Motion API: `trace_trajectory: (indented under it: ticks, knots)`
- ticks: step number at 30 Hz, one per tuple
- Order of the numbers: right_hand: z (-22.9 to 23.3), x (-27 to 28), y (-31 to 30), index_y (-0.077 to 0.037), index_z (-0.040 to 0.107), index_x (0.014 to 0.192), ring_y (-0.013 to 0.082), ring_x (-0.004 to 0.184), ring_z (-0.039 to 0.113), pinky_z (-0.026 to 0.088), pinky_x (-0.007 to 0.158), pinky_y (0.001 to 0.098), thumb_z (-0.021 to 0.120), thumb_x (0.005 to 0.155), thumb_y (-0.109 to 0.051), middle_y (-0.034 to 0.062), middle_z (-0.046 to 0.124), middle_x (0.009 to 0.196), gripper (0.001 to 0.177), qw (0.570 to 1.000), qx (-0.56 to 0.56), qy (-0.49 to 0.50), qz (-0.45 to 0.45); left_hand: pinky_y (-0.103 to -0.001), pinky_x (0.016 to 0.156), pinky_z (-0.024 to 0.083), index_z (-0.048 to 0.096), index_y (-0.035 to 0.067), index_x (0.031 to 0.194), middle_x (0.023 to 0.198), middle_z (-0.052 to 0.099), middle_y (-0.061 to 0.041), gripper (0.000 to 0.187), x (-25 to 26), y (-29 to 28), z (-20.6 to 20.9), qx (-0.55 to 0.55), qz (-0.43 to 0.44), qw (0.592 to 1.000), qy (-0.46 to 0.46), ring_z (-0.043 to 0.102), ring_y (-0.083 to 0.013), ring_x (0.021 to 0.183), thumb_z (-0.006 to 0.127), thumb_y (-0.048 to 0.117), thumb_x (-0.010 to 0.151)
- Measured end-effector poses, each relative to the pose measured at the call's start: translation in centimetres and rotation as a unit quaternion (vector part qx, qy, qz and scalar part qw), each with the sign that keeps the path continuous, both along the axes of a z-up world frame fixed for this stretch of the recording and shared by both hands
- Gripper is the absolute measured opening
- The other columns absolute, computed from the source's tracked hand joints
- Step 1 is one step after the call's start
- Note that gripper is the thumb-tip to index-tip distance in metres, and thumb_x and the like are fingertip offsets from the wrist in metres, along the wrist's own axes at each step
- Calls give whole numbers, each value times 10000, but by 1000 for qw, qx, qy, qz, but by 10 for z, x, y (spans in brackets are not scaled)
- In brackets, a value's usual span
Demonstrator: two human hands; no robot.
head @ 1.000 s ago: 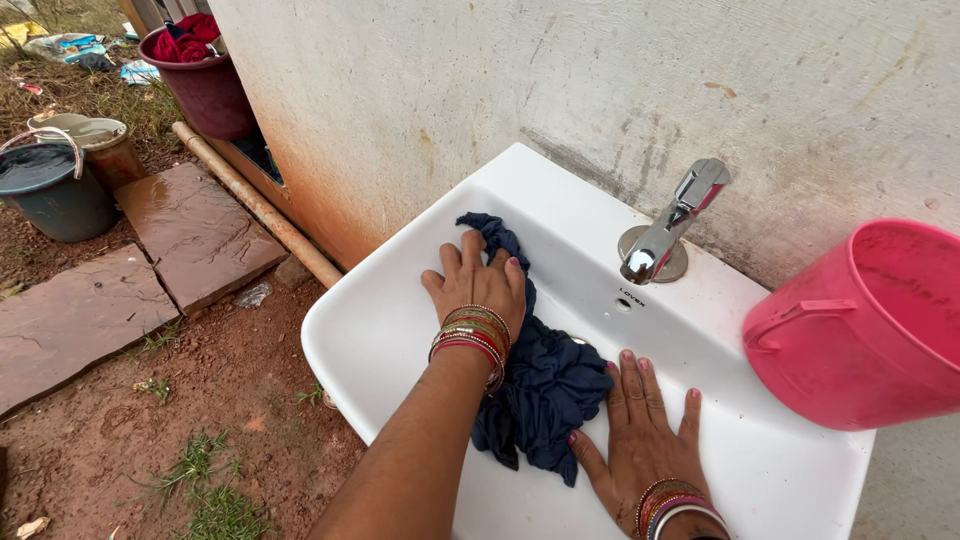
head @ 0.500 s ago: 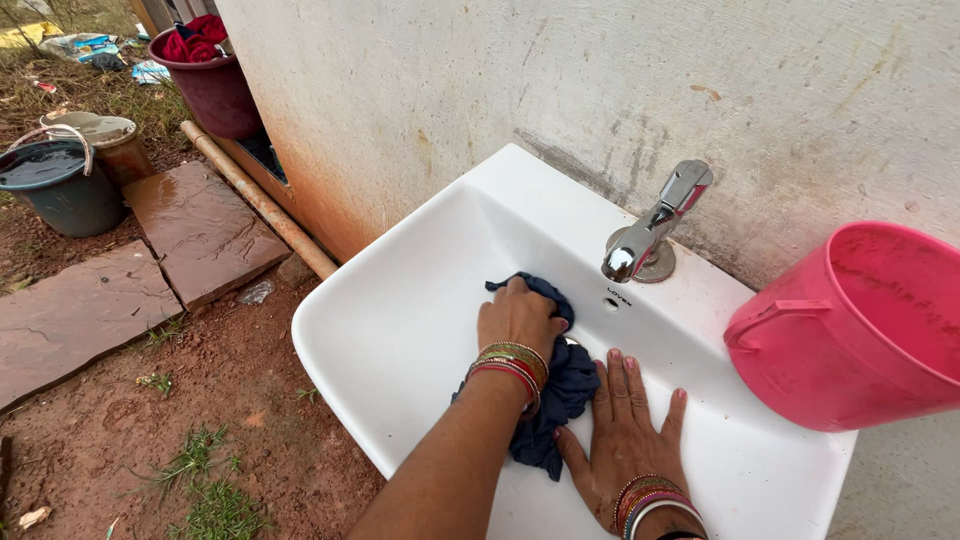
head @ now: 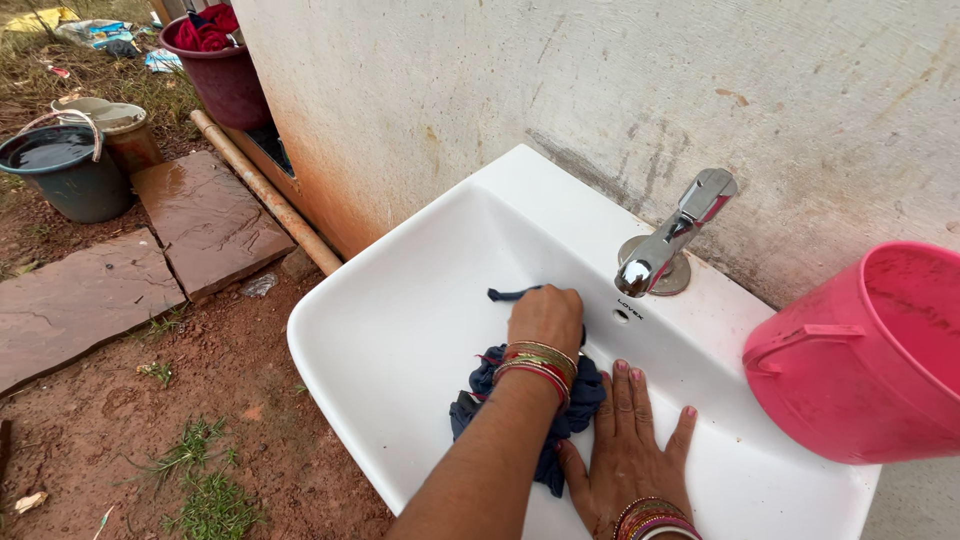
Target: The person washes a dark cloth under a running faucet in a white sink, then uses the damp cloth to wipe down the edges and tap of the sink before rinsing the area with water from a pink mug.
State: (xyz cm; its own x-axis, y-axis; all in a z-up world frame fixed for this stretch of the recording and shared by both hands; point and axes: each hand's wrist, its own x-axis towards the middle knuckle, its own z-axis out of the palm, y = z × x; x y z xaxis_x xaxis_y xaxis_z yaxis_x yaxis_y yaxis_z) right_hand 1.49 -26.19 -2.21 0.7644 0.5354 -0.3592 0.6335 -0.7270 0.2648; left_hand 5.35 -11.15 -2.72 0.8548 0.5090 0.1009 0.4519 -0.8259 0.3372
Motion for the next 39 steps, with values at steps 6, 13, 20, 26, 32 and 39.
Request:
trace_trajectory:
  ticks: [6,13,20,26,32,39]
  knots:
    - [-6,0,-4,-102,-28,1585,198,1533,-182,-55,1164,667,296,979,-634,58,-184,1682,870,1000,-11,8,-10,-392,803,619,754,36,994,1036,735,-203,148,-9,3,12,-23,-15,999,27,731,-331,991,753,54,847]
    - [-8,2,-2,-77,-17,1567,209,1516,-185,-66,1150,650,303,970,-629,75,-188,1720,874,1000,2,-15,2,-388,731,632,761,25,848,915,752,-206,72,-6,79,23,7,97,994,-58,753,-335,904,749,88,881]
    - [-10,0,-2,-73,-9,1596,246,1544,-186,-64,1105,672,317,940,-596,88,-179,1704,900,998,45,-37,28,-406,735,621,756,45,940,916,743,-202,87,0,36,-4,-1,60,997,-57,749,-340,885,747,68,857]
    - [-10,0,-2,-96,-29,1610,220,1550,-195,-60,1128,657,287,969,-603,70,-205,1710,876,1000,8,-26,16,-381,775,622,752,49,995,1000,762,-186,120,-10,13,1,-14,-18,999,26,758,-310,958,731,39,878]
    - [-18,4,-3,-101,-60,1575,173,1505,-185,-66,1163,614,261,951,-666,35,-205,1711,901,1000,-5,-13,-4,-371,734,624,768,103,891,950,766,-154,85,-12,81,13,88,51,995,-12,761,-293,909,751,30,851]
    - [-17,7,-3,-91,-57,1583,188,1517,-184,-63,1163,635,273,965,-663,54,-209,1671,905,1000,-10,-8,0,-447,900,502,674,101,1135,1132,639,-130,364,-25,38,3,49,36,998,8,652,-271,1059,630,374,898]
